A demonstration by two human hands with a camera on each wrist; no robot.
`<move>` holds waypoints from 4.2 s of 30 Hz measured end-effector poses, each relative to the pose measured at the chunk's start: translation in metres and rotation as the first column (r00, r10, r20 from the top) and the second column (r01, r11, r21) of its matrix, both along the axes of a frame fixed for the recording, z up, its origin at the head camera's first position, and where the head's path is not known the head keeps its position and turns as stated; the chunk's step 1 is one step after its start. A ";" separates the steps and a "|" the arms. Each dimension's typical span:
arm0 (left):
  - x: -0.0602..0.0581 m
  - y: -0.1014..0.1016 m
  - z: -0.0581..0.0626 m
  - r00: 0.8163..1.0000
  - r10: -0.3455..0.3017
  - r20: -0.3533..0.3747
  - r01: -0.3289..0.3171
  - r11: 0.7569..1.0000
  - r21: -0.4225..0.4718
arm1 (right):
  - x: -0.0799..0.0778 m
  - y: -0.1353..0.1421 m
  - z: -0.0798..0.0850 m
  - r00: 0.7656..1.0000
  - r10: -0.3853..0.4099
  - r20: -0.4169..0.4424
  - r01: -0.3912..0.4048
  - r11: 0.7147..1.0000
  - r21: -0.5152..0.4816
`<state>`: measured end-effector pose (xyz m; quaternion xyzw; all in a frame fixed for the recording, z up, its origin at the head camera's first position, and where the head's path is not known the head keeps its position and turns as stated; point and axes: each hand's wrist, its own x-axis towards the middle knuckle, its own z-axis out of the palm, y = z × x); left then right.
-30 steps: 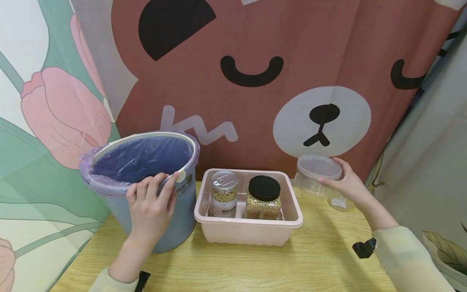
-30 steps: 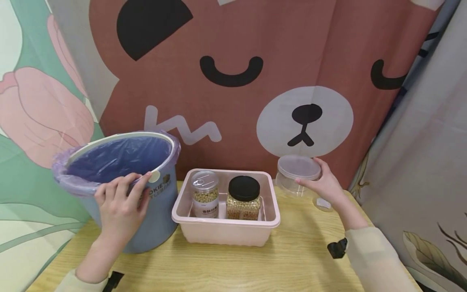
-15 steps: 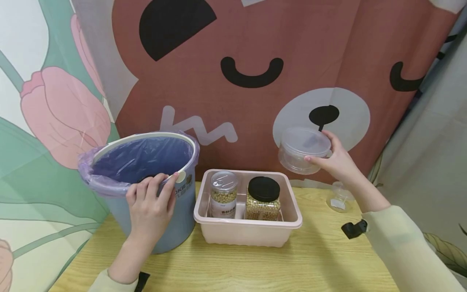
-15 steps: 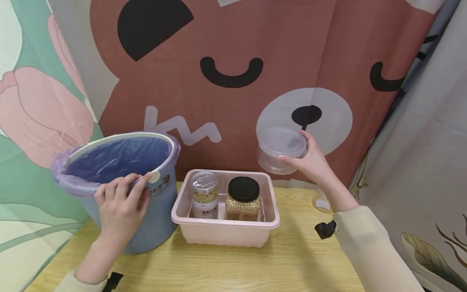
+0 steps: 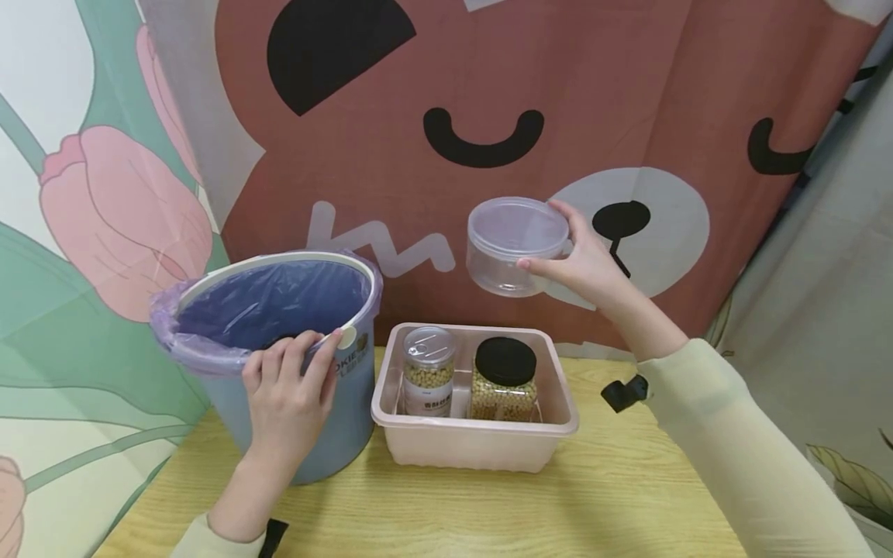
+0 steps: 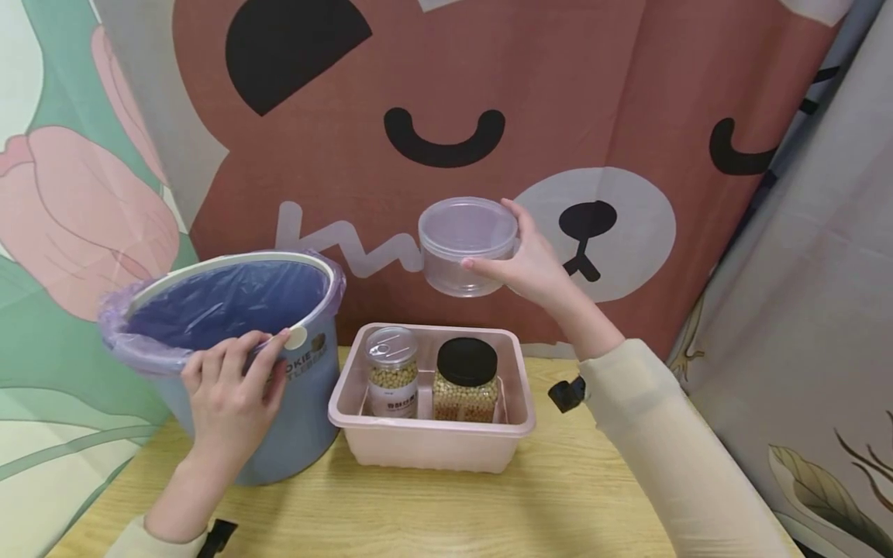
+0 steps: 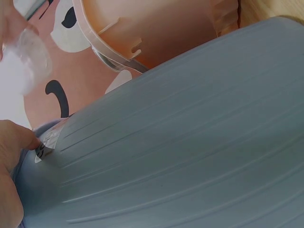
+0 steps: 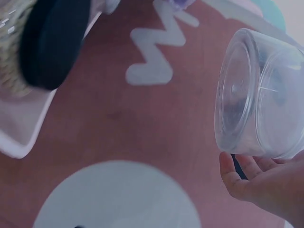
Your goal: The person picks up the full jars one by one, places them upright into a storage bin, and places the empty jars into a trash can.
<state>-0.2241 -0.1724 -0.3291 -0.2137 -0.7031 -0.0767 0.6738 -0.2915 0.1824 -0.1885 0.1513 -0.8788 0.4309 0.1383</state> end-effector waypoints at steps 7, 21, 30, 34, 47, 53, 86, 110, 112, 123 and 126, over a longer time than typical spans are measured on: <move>0.000 0.000 -0.001 1.000 -0.004 0.008 0.004 1.000 0.004 | -0.004 -0.038 0.016 0.995 0.091 -0.031 -0.093 0.993 -0.068; -0.001 0.000 -0.001 1.000 0.002 0.001 -0.002 1.000 0.003 | -0.013 -0.108 0.019 0.992 0.126 -0.022 -0.128 0.987 -0.101; -0.001 0.000 -0.001 1.000 -0.005 0.008 0.005 1.000 0.011 | -0.020 -0.158 -0.003 0.982 0.187 -0.025 -0.189 0.978 -0.085; -0.001 -0.001 -0.001 1.000 -0.002 0.011 0.001 1.000 0.006 | -0.021 -0.178 -0.014 0.983 0.183 0.008 -0.183 0.981 -0.063; -0.001 -0.002 -0.001 1.000 0.009 0.005 -0.009 1.000 0.000 | -0.025 -0.207 -0.036 0.973 0.227 0.039 -0.222 0.970 -0.097; -0.001 -0.002 -0.001 1.000 0.010 -0.002 -0.010 1.000 -0.002 | -0.025 -0.204 -0.038 0.970 0.240 0.035 -0.237 0.968 -0.077; 0.001 0.001 0.002 1.000 -0.001 0.000 0.001 1.000 0.021 | -0.006 -0.082 -0.011 0.966 0.227 -0.124 -0.236 0.969 -0.066; 0.007 -0.002 0.005 1.000 0.000 0.017 0.001 0.999 -0.035 | 0.018 0.046 -0.017 0.989 0.016 -0.146 -0.007 0.998 0.057; 0.008 -0.002 0.006 1.000 -0.001 0.012 0.001 0.999 -0.038 | 0.020 0.056 -0.020 0.990 -0.016 -0.140 0.025 0.998 0.065; 0.013 -0.003 0.006 1.000 -0.015 -0.022 0.015 1.000 -0.026 | 0.029 0.114 -0.054 0.978 -0.183 -0.100 0.190 0.980 0.066; 0.014 -0.003 0.007 1.000 -0.017 -0.025 0.016 0.999 -0.028 | 0.029 0.129 -0.064 0.972 -0.220 -0.077 0.225 0.973 0.053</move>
